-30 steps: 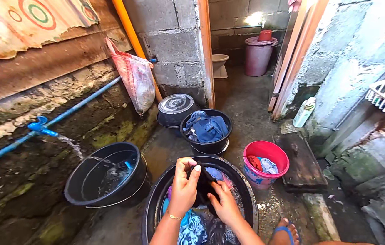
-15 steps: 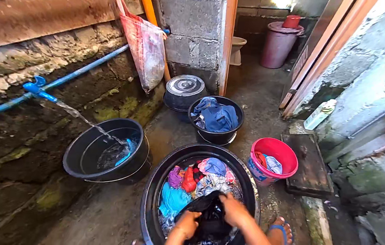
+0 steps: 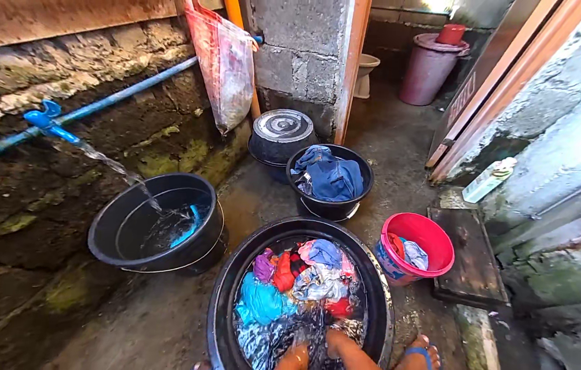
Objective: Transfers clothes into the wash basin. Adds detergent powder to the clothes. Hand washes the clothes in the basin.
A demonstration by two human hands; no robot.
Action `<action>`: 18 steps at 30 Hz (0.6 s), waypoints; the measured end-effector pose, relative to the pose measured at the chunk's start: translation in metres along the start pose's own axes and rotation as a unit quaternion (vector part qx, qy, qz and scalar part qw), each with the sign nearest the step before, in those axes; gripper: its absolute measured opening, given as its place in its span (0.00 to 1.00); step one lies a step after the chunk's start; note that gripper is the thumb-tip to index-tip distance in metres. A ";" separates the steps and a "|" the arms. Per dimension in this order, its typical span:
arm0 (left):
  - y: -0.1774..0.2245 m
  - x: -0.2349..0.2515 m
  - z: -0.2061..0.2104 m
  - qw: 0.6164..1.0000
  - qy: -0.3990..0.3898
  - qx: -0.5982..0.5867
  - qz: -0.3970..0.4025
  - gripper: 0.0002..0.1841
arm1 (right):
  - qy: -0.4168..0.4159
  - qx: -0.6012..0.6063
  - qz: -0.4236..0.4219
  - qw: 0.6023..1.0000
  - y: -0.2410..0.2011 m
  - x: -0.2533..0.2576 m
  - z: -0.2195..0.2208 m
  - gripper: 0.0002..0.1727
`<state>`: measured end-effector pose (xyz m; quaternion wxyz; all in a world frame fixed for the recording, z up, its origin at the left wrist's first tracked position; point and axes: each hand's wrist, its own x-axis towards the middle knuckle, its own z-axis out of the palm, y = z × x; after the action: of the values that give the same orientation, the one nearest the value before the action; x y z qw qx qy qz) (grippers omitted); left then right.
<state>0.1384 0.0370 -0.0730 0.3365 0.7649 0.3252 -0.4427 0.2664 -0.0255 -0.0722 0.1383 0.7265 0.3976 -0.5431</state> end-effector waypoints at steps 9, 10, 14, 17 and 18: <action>-0.038 -0.068 -0.046 0.990 0.046 -0.001 0.133 0.18 | 0.097 0.195 -0.035 0.975 0.046 -0.073 -0.040 0.51; -0.041 -0.083 -0.054 0.982 0.098 -0.031 0.158 0.16 | 0.125 0.217 -0.041 0.967 0.048 -0.087 -0.047 0.48; -0.026 -0.164 -0.081 0.925 0.251 -0.149 0.242 0.12 | 0.195 0.240 -0.124 0.943 0.016 -0.172 -0.073 0.33; 0.002 -0.200 -0.078 0.913 0.289 -0.164 0.237 0.36 | 0.217 0.232 -0.246 0.916 -0.025 -0.223 -0.072 0.31; 0.011 -0.199 -0.075 0.920 0.291 -0.154 0.212 0.42 | 0.220 0.223 -0.283 0.907 -0.038 -0.228 -0.067 0.32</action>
<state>0.1030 0.0514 0.1362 0.4262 0.8501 0.3029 -0.0631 0.2630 -0.0562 0.1669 -0.2777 0.6966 0.4757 -0.4598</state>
